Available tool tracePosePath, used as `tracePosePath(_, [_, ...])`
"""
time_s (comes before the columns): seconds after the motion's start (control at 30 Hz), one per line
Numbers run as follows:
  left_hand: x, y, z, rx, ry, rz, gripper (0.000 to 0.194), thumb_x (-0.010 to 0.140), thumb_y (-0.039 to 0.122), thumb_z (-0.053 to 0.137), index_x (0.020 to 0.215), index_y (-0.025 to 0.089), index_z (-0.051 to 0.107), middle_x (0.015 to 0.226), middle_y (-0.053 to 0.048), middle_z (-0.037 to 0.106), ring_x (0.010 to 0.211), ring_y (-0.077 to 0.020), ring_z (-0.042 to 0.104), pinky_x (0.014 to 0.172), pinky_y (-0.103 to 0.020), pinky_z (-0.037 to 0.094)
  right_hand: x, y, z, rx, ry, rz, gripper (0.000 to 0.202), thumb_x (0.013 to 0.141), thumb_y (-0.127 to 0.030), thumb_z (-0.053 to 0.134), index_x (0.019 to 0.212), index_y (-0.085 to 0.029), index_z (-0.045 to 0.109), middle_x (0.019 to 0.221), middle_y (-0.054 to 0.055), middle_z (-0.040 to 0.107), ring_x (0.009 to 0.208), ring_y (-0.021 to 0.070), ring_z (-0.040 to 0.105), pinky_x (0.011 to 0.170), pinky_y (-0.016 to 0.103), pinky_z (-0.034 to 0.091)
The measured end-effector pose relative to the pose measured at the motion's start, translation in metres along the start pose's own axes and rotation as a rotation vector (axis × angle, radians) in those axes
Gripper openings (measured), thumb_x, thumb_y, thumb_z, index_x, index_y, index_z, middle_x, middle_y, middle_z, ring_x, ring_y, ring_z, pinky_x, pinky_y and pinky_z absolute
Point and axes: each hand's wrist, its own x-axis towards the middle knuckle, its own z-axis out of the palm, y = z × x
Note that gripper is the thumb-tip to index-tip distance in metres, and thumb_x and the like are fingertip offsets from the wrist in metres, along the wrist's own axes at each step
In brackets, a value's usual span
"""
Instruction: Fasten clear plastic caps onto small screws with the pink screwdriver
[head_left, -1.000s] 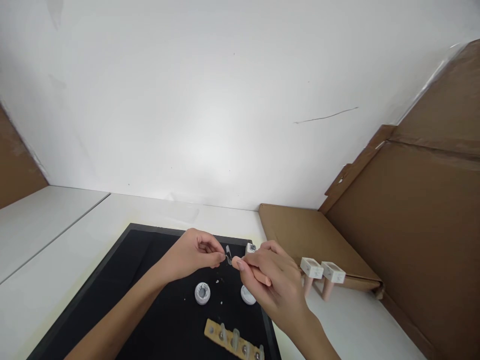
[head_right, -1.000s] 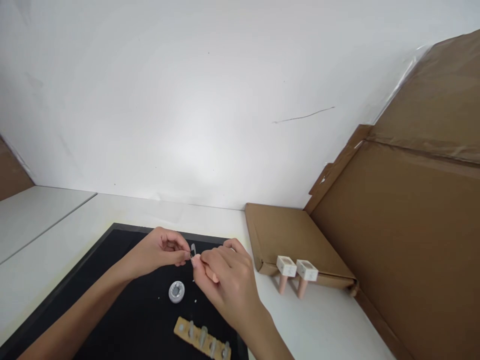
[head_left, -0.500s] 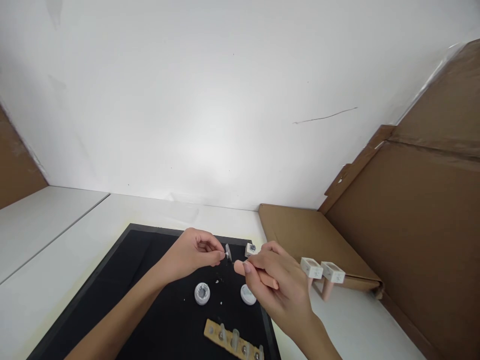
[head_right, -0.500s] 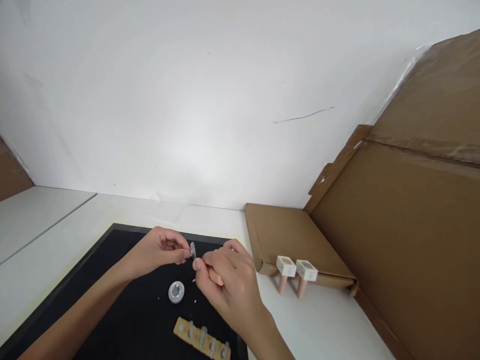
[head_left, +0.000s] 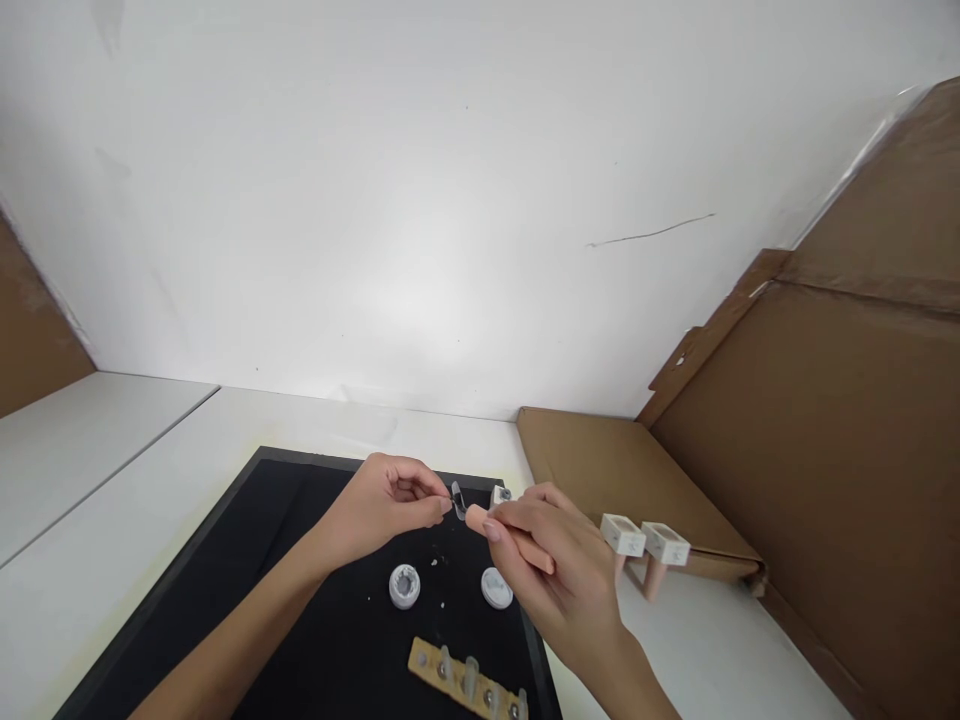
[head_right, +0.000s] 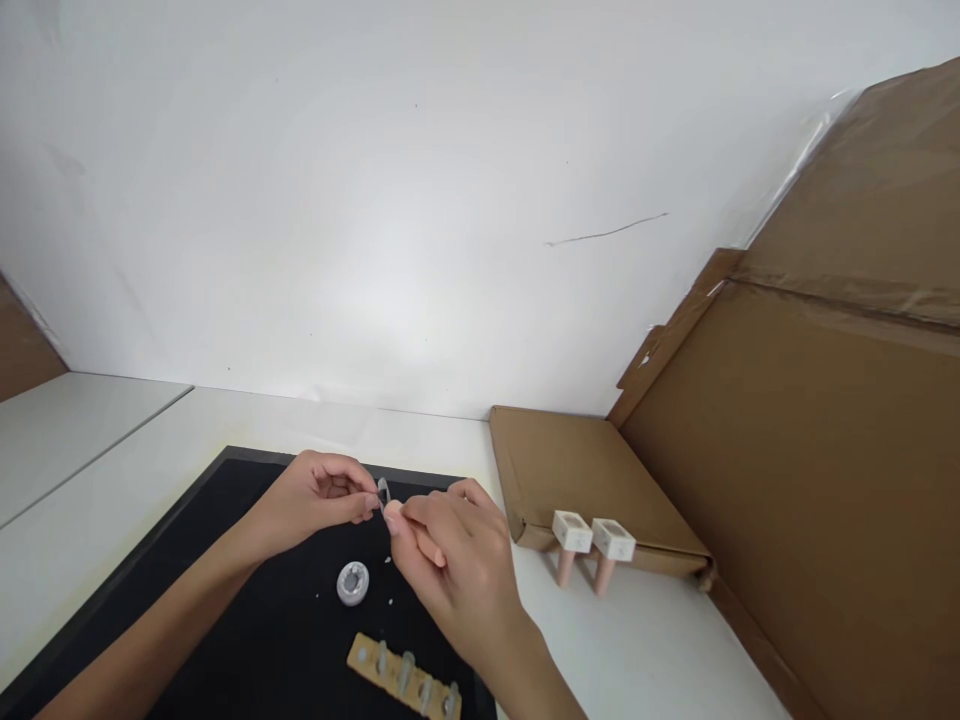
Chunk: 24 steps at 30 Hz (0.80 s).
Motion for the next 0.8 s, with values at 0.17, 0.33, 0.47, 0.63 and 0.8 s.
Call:
tracePosePath(0.17, [0.000,0.002,0.000,-0.021,0.036,0.041,0.006,0.069,0.019,0.069,0.068,0.013,0.068,0.060,-0.001,0.065,0.055,-0.0105,0.056,0.057,-0.024,0.046,-0.001,0.000,0.000,0.010,0.003,-0.038,0.019,0.088,-0.010,0.050,0.073,-0.021,0.053,0.050,-0.005,0.056,0.042,0.0102,0.040,0.050,0.028,0.037])
tracePosePath(0.33, [0.000,0.001,0.000,-0.041,0.041,0.054,0.008,0.071,0.020,0.069,0.069,0.013,0.068,0.062,-0.001,0.065,0.056,-0.0107,0.057,0.057,-0.024,0.047,-0.002,0.000,0.000,0.015,0.004,-0.050,0.020,0.087,-0.007,0.050,0.074,-0.021,0.051,0.048,-0.006,0.053,0.043,0.0100,0.038,0.050,0.027,0.037])
tracePosePath(0.47, [0.001,0.000,-0.001,-0.056,0.036,0.059,0.008,0.071,0.020,0.070,0.068,0.013,0.069,0.061,-0.001,0.065,0.055,-0.0102,0.057,0.056,-0.023,0.047,0.000,-0.002,-0.001,0.018,0.004,-0.045,0.020,0.086,-0.006,0.050,0.073,-0.022,0.051,0.047,-0.007,0.049,0.043,0.0100,0.038,0.050,0.027,0.036])
tracePosePath(0.63, [0.001,-0.001,0.000,-0.077,0.031,0.064,0.010,0.072,0.022,0.071,0.070,0.013,0.070,0.063,-0.002,0.067,0.056,-0.0107,0.058,0.056,-0.023,0.048,0.003,-0.002,-0.004,0.043,0.011,-0.050,0.019,0.086,-0.007,0.051,0.073,-0.021,0.052,0.047,-0.008,0.049,0.041,0.0088,0.037,0.050,0.026,0.037])
tracePosePath(0.8, [0.000,0.000,-0.001,-0.097,0.038,0.078,0.011,0.072,0.024,0.072,0.071,0.013,0.070,0.069,-0.003,0.070,0.059,-0.0114,0.061,0.058,-0.023,0.051,0.003,-0.001,-0.013,0.073,0.052,-0.047,0.018,0.086,-0.008,0.052,0.076,-0.022,0.052,0.049,-0.007,0.051,0.042,0.0092,0.039,0.050,0.026,0.039])
